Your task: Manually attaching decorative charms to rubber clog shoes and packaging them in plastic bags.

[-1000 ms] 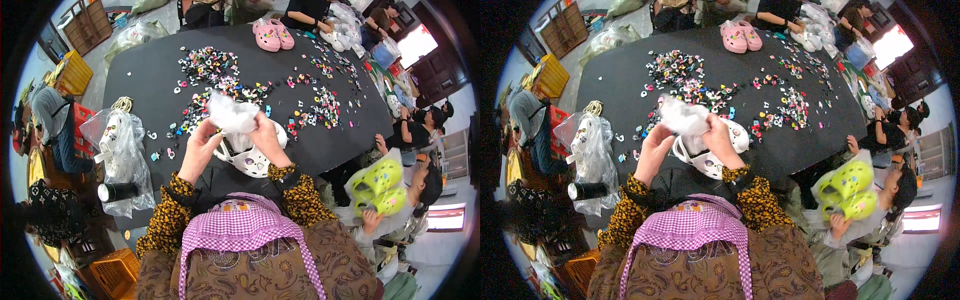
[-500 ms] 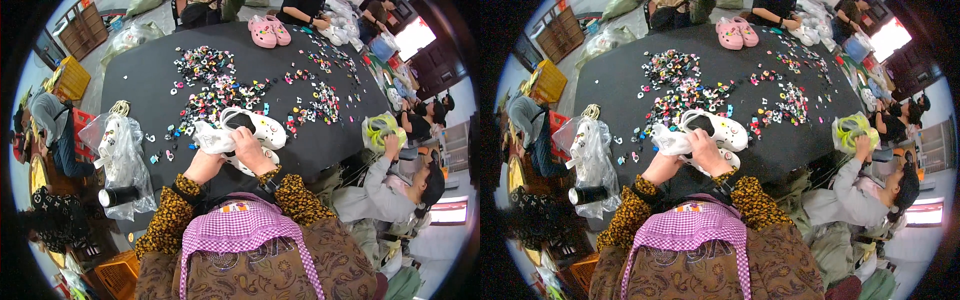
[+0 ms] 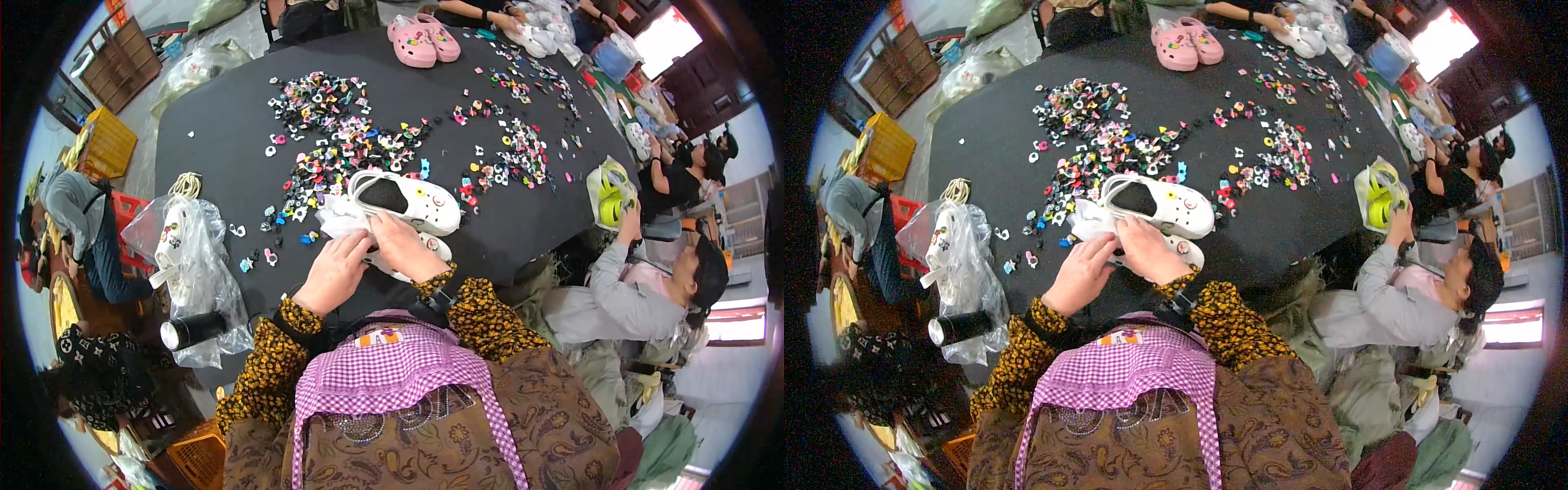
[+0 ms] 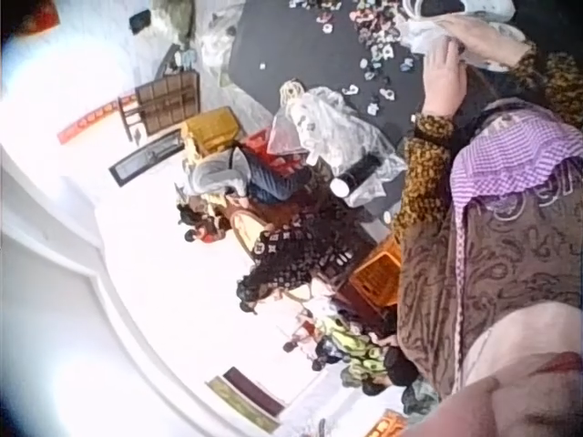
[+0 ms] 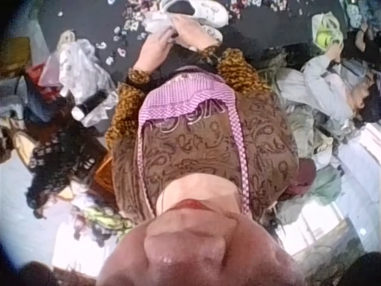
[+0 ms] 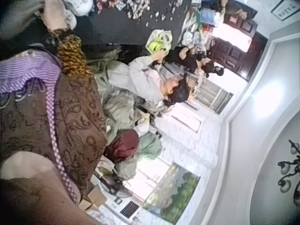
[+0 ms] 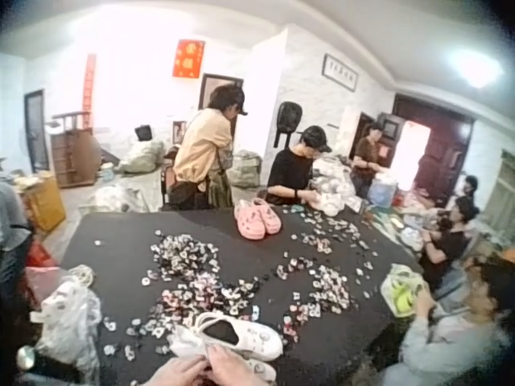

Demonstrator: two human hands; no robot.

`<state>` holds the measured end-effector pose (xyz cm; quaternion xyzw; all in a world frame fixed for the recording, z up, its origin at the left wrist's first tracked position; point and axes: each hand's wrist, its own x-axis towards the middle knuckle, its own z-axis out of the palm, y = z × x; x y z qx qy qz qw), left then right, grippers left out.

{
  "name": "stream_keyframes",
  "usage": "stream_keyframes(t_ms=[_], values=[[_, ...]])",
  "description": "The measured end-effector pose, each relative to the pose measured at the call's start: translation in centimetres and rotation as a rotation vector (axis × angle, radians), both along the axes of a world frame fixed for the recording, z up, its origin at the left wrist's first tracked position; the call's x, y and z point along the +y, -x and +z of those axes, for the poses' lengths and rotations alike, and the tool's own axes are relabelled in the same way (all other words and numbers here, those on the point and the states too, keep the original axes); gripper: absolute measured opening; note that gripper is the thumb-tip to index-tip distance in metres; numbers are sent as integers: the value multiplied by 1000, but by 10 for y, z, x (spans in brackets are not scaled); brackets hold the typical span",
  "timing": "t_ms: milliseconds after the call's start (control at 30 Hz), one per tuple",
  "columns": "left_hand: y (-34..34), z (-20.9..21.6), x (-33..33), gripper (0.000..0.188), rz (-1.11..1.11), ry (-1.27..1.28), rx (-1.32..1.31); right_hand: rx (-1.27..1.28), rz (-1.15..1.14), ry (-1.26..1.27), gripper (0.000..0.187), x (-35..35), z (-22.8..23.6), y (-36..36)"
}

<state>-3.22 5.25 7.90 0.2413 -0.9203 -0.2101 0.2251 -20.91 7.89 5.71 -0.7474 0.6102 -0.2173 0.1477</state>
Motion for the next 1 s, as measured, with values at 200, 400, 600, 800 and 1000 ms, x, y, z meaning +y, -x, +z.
stream_keyframes(t_ms=[200,400,600,800,1000], values=[[21,-19,-17,40,-18,175,-137,-161,25,64,31,16,8,8],[41,-36,-23,25,-70,277,-246,-89,-271,86,40,58,15,43],[60,-49,-22,7,-38,372,-287,-106,-436,-192,58,82,-9,68],[73,-51,-25,8,32,210,-290,-383,-510,-243,55,82,-53,79],[81,-55,-29,14,90,-147,-277,-396,-542,-234,48,79,-59,76]])
